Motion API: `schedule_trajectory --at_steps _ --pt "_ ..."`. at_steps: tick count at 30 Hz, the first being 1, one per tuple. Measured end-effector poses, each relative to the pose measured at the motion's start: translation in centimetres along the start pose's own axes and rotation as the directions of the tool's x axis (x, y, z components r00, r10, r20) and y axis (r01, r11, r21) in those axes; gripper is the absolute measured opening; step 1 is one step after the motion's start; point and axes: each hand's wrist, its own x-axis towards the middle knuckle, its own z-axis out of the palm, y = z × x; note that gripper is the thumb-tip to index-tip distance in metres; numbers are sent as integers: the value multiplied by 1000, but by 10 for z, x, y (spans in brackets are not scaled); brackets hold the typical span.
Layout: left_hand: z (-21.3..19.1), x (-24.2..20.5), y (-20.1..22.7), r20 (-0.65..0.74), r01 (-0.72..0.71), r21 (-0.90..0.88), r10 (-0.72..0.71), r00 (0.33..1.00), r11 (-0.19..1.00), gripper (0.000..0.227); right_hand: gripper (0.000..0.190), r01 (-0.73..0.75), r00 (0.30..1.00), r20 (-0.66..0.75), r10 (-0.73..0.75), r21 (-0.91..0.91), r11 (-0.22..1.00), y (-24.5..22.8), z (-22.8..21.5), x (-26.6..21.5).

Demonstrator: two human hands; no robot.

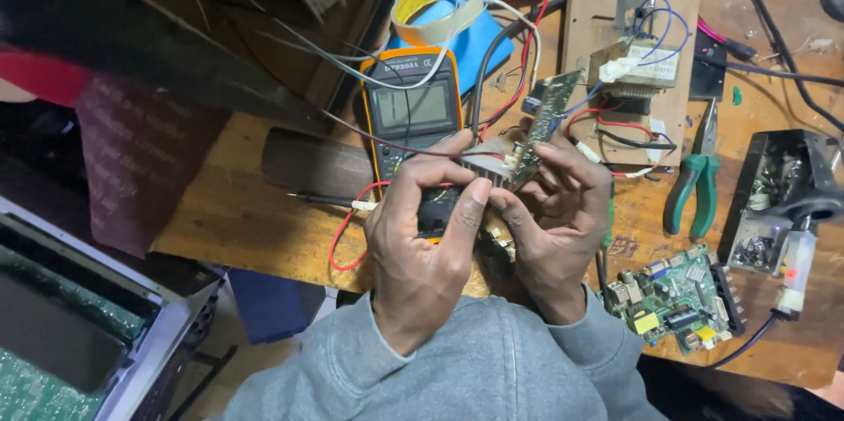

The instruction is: The person is working on a green circuit board, using a soldering iron to apply heat to specific points on the board. They also use a multimeter with probes to test electrical connections on the board and a small component with a heatsink. The workspace is cluttered with various tools and electronic parts.

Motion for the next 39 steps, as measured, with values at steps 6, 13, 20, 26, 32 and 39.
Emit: schedule_trajectory --at_steps 6,13,20,26,32,39 --pt "3 5 1 48 11 32 -12 999 999 23 56 -6 995 -96 4 -19 1000 -6 13 5" --pt "19 7 -10 -36 4 25 -3 999 1000 25 79 -28 991 -130 22 -46 999 -5 17 8" --pt "30 9 -22 -112 -129 28 131 985 991 13 70 -64 978 -201 47 -80 995 5 18 3" --pt "35 10 -32 -112 -229 34 231 966 973 14 56 -42 976 -218 23 -85 996 11 18 4" --pt "40 10 -38 -108 -276 24 276 955 961 9 58 -13 977 -213 -8 -94 995 11 18 4" --pt "44 12 -43 -88 -297 45 300 950 954 13 60 -20 978 -209 -2 -103 995 13 16 4"
